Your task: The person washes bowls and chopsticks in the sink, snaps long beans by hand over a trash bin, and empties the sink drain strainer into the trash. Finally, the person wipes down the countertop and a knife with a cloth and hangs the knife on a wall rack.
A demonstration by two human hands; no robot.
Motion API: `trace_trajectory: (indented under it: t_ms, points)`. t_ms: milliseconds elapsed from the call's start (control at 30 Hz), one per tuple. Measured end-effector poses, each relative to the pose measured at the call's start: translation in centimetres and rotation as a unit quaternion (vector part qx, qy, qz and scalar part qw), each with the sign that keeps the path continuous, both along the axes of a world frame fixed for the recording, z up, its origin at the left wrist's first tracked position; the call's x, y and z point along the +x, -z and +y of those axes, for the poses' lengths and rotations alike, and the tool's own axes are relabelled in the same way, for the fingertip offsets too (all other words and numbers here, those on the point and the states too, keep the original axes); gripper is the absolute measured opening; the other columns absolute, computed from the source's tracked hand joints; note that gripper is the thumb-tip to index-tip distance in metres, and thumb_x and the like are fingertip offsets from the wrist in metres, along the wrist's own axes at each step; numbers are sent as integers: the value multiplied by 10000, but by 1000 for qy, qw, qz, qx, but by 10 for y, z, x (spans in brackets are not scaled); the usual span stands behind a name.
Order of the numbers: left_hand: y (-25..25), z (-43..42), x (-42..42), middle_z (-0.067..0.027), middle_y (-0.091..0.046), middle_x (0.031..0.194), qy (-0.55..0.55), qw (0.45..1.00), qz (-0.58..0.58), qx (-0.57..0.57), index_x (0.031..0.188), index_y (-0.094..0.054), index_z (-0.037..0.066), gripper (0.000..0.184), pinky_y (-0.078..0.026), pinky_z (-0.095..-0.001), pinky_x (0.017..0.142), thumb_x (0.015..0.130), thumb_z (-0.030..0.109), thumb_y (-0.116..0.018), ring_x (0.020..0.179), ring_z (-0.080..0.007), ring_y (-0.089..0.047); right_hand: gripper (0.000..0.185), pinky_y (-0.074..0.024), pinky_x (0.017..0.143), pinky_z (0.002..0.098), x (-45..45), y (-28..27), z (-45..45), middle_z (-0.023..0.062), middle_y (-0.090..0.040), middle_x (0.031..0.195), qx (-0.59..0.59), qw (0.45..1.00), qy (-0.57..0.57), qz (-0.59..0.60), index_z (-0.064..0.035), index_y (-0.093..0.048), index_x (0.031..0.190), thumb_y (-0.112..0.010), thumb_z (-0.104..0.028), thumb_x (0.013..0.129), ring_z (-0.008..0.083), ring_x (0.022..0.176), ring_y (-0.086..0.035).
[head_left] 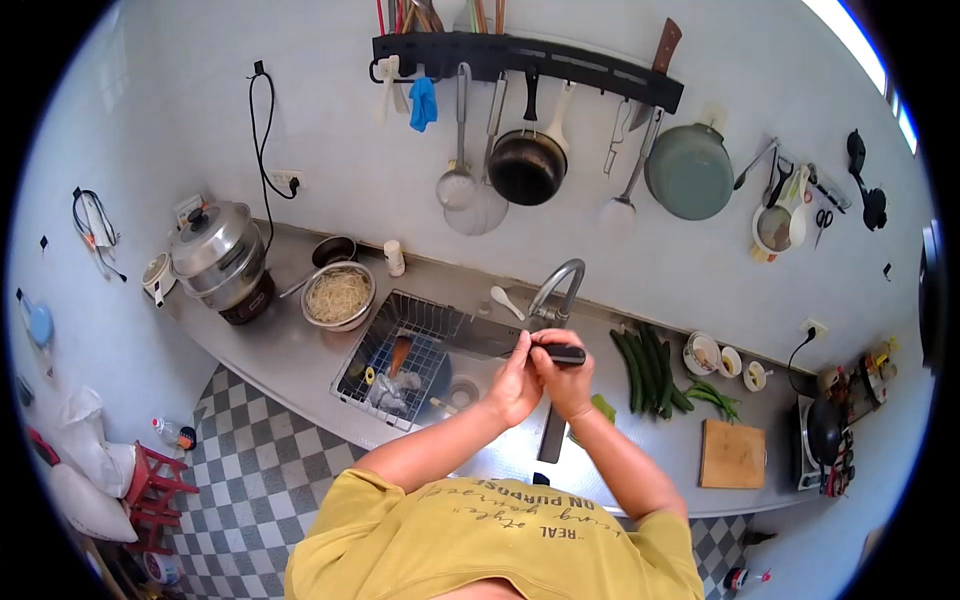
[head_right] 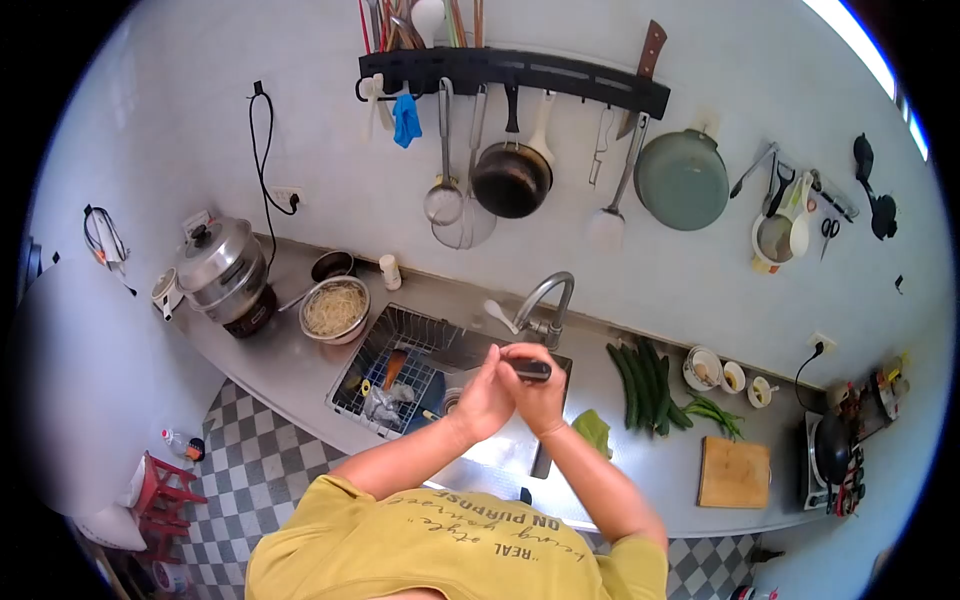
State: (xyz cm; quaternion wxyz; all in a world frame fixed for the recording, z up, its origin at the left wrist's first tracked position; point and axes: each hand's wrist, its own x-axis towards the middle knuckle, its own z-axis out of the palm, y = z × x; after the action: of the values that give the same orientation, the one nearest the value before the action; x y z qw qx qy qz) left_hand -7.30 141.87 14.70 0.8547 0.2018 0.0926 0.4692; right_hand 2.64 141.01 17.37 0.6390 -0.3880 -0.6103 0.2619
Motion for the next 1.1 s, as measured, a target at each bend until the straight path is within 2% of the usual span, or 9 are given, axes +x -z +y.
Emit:
trace_trajectory:
  t_ms: [100, 133, 233, 333, 500, 700, 967, 1000, 1100]
  points:
    - [-20, -12, 8, -59, -463, 1258, -5, 977, 109, 184, 1334, -317, 119, 498, -329, -348, 1003, 932, 371, -471, 1180, -162, -427, 160, -475, 598, 250, 13, -51, 29, 13, -590, 664, -29, 997, 53, -49, -23, -615, 832, -704, -137, 763, 96, 622, -551]
    - [-24, -26, 2, -98, -434, 1286, 23, 953, 169, 249, 1378, -237, 112, 561, -333, -356, 1008, 920, 264, -522, 1196, -183, -426, 158, -438, 536, 235, 20, -81, 34, -2, -570, 639, -65, 997, 33, -14, -28, -619, 813, -697, -161, 778, 72, 569, -510]
    - [-11, -47, -22, -134, -442, 1285, 85, 906, 231, 344, 1368, -268, 83, 516, -395, -356, 965, 914, 127, -510, 1145, -205, -482, 235, -279, 389, 194, 55, -177, 69, -28, -546, 611, -62, 998, 25, 17, -59, -629, 748, -663, -281, 814, 31, 443, -394]
    - [43, -51, -66, -149, -540, 1156, 76, 902, 337, 258, 1308, -362, 37, 435, -453, -320, 901, 906, 100, -517, 1023, -200, -567, 229, -358, 387, 212, 82, -283, 102, 53, -611, 654, 113, 989, 19, 92, -49, -604, 818, -659, -271, 808, 79, 484, -501]
    - [131, -68, -143, -138, -623, 971, -86, 888, 443, 87, 1183, -485, 3, 314, -489, -272, 769, 886, 95, -530, 879, -174, -613, 327, -472, 418, 203, 105, -395, 172, 114, -655, 742, 221, 947, 140, 189, 16, -576, 833, -705, -276, 764, 108, 532, -577]
    - [169, -86, -169, -138, -639, 911, -204, 864, 460, 13, 1133, -496, -18, 253, -504, -250, 696, 886, 35, -482, 785, -156, -621, 299, -484, 389, 213, 96, -430, 250, 93, -652, 693, 241, 919, 232, 208, 8, -601, 752, -723, -265, 734, 110, 458, -565]
    - [203, -72, -161, -140, -642, 902, -176, 863, 469, -67, 1117, -500, -23, 241, -510, -248, 694, 883, 5, -449, 778, -152, -621, 349, -502, 423, 221, 100, -452, 301, 78, -642, 644, 214, 930, 278, 111, 18, -637, 714, -748, -313, 716, 103, 428, -554]
    - [205, -65, -160, -139, -643, 904, -175, 862, 472, -64, 1115, -501, -22, 239, -511, -248, 695, 883, 5, -449, 778, -153, -621, 389, -545, 554, 301, 98, -454, 297, 129, -665, 772, 170, 937, 292, 86, 22, -638, 806, -724, -350, 727, 180, 585, -637]
    - [200, -48, -161, -136, -642, 905, -175, 857, 483, -41, 1112, -504, -20, 238, -513, -253, 696, 882, 9, -450, 772, -155, -621, 415, -463, 443, 160, 113, -469, 316, 45, -679, 722, 150, 933, 326, 8, -17, -641, 830, -738, -402, 709, 70, 507, -575]
